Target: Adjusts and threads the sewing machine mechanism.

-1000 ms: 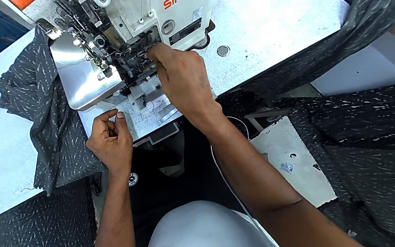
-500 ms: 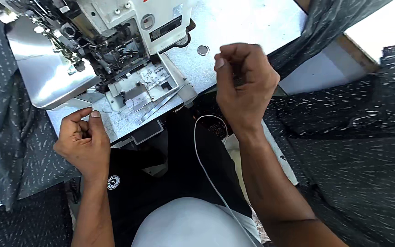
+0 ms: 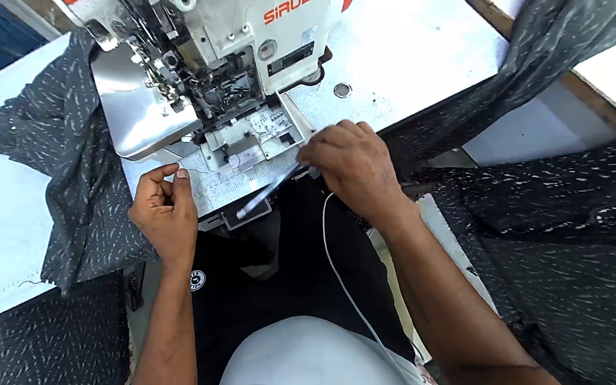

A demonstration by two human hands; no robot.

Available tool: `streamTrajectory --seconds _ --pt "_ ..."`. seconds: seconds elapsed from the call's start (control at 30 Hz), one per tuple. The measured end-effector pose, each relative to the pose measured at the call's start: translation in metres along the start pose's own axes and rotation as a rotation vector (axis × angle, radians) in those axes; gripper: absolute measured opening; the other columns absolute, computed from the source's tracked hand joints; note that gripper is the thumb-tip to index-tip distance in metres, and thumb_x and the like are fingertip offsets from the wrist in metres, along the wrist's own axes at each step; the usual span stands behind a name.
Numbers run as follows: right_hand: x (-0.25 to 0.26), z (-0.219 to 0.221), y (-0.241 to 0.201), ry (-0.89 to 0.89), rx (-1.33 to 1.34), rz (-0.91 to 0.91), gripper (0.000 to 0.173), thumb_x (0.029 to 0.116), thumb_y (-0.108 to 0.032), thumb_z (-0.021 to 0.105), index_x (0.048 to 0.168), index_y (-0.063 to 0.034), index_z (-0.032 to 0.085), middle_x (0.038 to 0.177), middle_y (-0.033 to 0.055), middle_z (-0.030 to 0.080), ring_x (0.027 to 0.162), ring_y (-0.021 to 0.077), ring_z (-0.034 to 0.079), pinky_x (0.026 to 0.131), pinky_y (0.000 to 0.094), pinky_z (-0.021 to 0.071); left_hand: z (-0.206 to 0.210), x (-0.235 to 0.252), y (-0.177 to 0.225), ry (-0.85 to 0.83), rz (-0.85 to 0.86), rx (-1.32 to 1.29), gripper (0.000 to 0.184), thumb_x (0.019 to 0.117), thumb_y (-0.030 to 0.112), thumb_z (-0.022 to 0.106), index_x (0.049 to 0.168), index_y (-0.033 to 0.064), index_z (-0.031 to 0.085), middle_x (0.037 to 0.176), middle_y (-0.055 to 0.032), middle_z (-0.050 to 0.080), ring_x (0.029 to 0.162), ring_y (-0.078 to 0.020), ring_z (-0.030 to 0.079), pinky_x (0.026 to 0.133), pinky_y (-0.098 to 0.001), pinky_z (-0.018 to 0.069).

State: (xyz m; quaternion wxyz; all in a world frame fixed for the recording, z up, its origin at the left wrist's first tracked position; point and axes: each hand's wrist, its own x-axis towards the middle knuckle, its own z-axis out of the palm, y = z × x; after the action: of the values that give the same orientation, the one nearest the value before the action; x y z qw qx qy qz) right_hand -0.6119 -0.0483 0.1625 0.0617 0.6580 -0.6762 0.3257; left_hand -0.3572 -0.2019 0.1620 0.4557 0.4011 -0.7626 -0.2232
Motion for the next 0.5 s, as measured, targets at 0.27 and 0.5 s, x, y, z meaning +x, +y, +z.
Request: streamTrajectory --seconds 0.27,0.5 --pt "-0.004 0.017 -0.063 0.283 0.584 0.13 0.009 0.0981 -0.008 0.068 0.097 -0.0045 0.076 0.092 0.0052 0.069 0.085 0.0099 0.066 0.076 0.0233 0.0567 -0.038 -0.014 0.0 -0.132 0.083 -0.437 0.03 0.1052 0.033 0.055 0.128 0.0148 0.063 0.079 0.0129 0.06 0.061 0.0004 0.053 0.056 -0.0166 0.0462" --pt "-0.005 0.033 -0.099 0.103 0.841 0.092 0.008 0.0962 -0.004 0.067 0.098 -0.0033 0.075 0.091 0.003 0.069 0.084 0.0083 0.066 0.075 0.0232 0.0581 -0.042 -0.04 0.055 -0.316 0.123 -0.496 0.021 0.1058 0.037 0.058 0.116 0.0215 0.069 0.081 0.0108 0.063 0.062 0.0013 0.056 0.054 -0.0142 0.0474"
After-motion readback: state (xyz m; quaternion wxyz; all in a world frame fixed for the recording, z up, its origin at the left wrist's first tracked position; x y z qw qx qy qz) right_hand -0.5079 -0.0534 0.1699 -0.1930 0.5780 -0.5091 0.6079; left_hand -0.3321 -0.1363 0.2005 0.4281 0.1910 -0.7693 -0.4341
